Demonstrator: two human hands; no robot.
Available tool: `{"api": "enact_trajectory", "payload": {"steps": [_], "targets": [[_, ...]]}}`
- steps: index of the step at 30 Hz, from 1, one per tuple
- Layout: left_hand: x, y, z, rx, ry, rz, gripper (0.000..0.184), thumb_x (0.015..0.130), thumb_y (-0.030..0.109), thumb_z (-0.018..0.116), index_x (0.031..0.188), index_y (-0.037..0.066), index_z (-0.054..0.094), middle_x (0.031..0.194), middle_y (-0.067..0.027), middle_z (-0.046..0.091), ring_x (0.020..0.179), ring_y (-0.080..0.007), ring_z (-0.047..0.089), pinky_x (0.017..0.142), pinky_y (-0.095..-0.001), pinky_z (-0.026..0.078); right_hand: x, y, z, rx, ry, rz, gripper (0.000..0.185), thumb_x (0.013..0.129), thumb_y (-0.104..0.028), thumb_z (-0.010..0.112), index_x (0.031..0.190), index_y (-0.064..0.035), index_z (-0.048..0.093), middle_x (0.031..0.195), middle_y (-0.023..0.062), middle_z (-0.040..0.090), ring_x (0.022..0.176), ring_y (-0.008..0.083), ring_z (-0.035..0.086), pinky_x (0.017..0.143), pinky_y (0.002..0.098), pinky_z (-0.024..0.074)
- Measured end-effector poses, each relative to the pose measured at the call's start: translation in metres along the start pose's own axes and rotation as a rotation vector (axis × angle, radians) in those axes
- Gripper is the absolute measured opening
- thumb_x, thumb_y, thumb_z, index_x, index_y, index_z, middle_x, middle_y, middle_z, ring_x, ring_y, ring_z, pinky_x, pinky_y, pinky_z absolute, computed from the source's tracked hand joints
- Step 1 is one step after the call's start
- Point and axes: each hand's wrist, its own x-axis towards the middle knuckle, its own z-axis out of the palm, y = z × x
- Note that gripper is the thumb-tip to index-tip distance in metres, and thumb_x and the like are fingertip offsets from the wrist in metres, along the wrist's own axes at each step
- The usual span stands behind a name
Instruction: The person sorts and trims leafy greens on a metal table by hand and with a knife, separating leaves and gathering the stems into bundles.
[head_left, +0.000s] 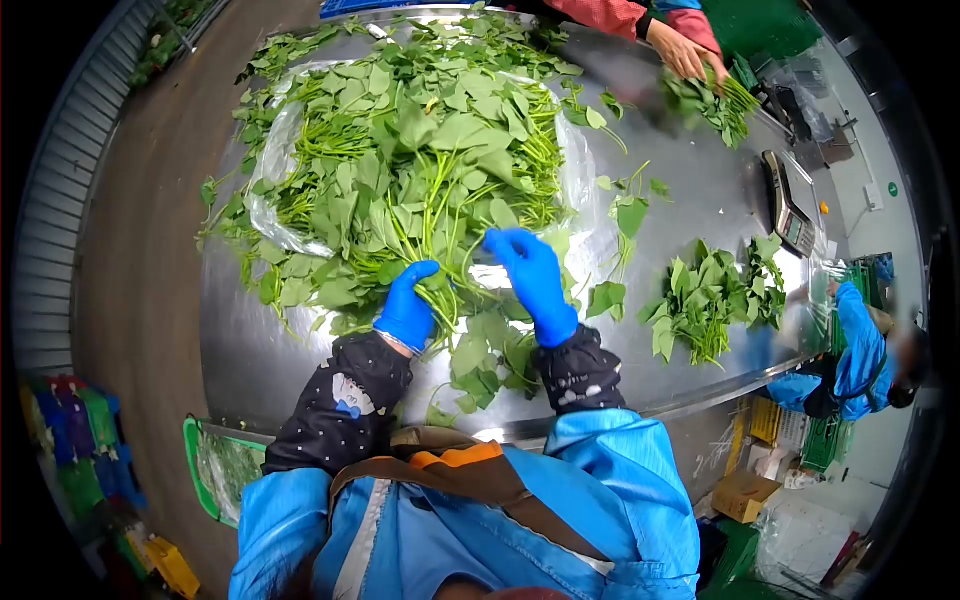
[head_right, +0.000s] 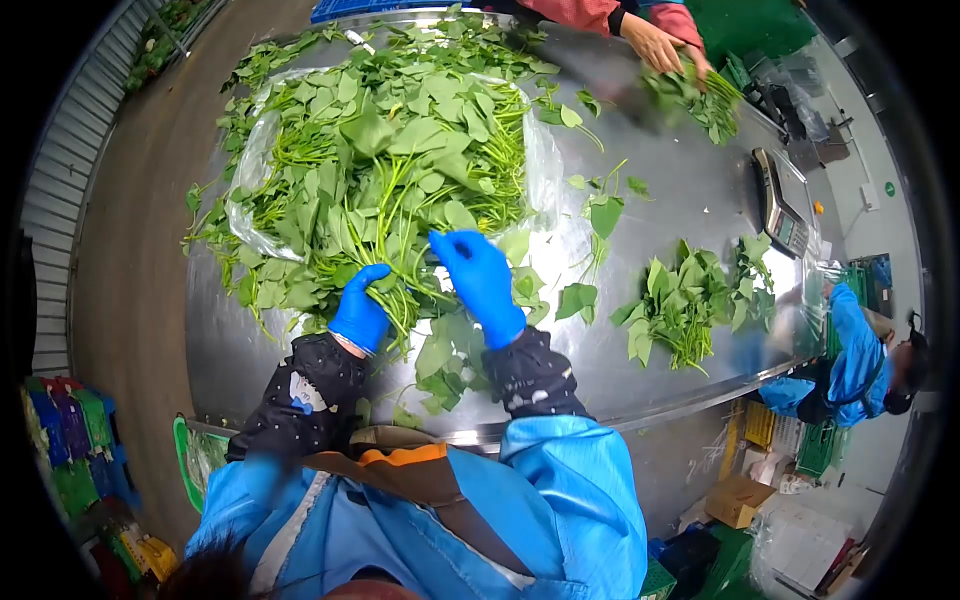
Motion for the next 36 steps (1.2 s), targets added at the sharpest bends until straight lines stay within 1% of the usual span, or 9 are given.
{"api": "enact_trajectory", "payload": {"steps": [5,9,13,16,20,23,26,32,36], "targets": [[-0.008,-0.002,-0.009,0.101,0.027,0.020,0.026,0.076,0.013,0.051,0.098,-0.001,0.055,0.092,-0.0134,0.060,0.084,-0.0249,0.058,0.079,-0.0340,0.046,0.027,-0.028,0.038,-0.575,-0.025,-0.071,0.039,0.075,-0.046,0.056,0.083,-0.0087,0.065,0.074,0.0121,0.062,0.069,0.0300,0.059,0.061,0.0369,0.0449],[-0.022,0.010,-0.023,-0.070,-0.062,0.041,0.043,0.074,0.006,0.044,0.113,-0.010,0.044,0.116,-0.0171,0.051,0.103,-0.0299,0.051,0.095,-0.0390,0.038,0.047,-0.009,0.016,-0.324,-0.095,-0.101,0.028,0.074,-0.032,0.055,0.078,-0.0052,0.061,0.069,0.0159,0.058,0.066,0.0323,0.058,0.057,0.0402,0.0432],[-0.012,0.015,-0.005,-0.074,-0.142,0.067,0.035,0.082,0.013,0.047,0.113,-0.003,0.048,0.113,-0.0145,0.054,0.101,-0.0287,0.053,0.093,-0.0377,0.039,0.024,0.004,0.024,-0.435,-0.005,-0.487,0.024,0.073,-0.025,0.054,0.080,-0.0023,0.058,0.076,0.0168,0.059,0.067,0.0338,0.057,0.058,0.0424,0.0446],[-0.001,0.013,0.020,0.008,-0.089,-0.023,0.025,0.083,0.020,0.054,0.102,0.004,0.055,0.095,-0.0071,0.061,0.081,-0.0198,0.059,0.077,-0.0331,0.047,0.007,0.004,0.047,-0.812,-0.274,-0.377,0.024,0.074,-0.021,0.057,0.090,-0.0050,0.062,0.082,0.0176,0.061,0.071,0.0318,0.060,0.062,0.0375,0.0476],[0.000,0.008,0.021,0.042,-0.031,0.166,0.023,0.078,0.014,0.056,0.098,0.003,0.056,0.086,-0.0070,0.061,0.077,-0.0196,0.059,0.074,-0.0322,0.048,0.008,-0.015,0.005,-0.045,-0.090,-0.242,0.021,0.073,-0.021,0.062,0.087,-0.0049,0.062,0.075,0.0113,0.061,0.065,0.0218,0.060,0.059,0.0302,0.0468],[-0.010,0.013,0.015,0.053,0.012,0.171,0.027,0.077,0.012,0.055,0.101,0.001,0.055,0.077,-0.0061,0.060,0.071,-0.0199,0.057,0.069,-0.0303,0.047,0.033,0.010,-0.024,-0.796,0.250,-0.602,0.018,0.071,-0.022,0.065,0.082,-0.0085,0.062,0.070,0.0085,0.057,0.070,0.0251,0.057,0.066,0.0370,0.0440],[-0.039,0.005,0.019,0.290,0.054,0.368,0.033,0.078,0.012,0.057,0.109,0.002,0.052,0.082,-0.0060,0.056,0.076,-0.0168,0.055,0.074,-0.0266,0.044,0.040,0.057,-0.031,-1.109,0.057,-0.516,0.014,0.071,-0.021,0.064,0.080,-0.0113,0.061,0.069,0.0067,0.056,0.073,0.0276,0.055,0.068,0.0409,0.0411],[-0.114,0.044,0.025,0.090,-0.164,0.547,0.046,0.078,0.005,0.053,0.123,0.003,0.040,0.095,-0.0093,0.056,0.087,-0.0203,0.053,0.086,-0.0342,0.039,-0.011,0.022,-0.019,-0.575,0.043,-0.357,0.019,0.080,-0.024,0.056,0.091,-0.0107,0.065,0.072,0.0127,0.061,0.065,0.0309,0.058,0.056,0.0394,0.0440],[-0.098,0.008,-0.017,0.050,0.107,0.224,0.037,0.080,0.010,0.055,0.116,0.004,0.047,0.094,-0.0078,0.058,0.085,-0.0205,0.055,0.081,-0.0318,0.043,-0.029,0.008,0.008,-0.283,0.072,-0.114,0.028,0.081,-0.026,0.058,0.102,-0.0071,0.062,0.069,0.0145,0.061,0.062,0.0226,0.059,0.057,0.0312,0.0451]]}}
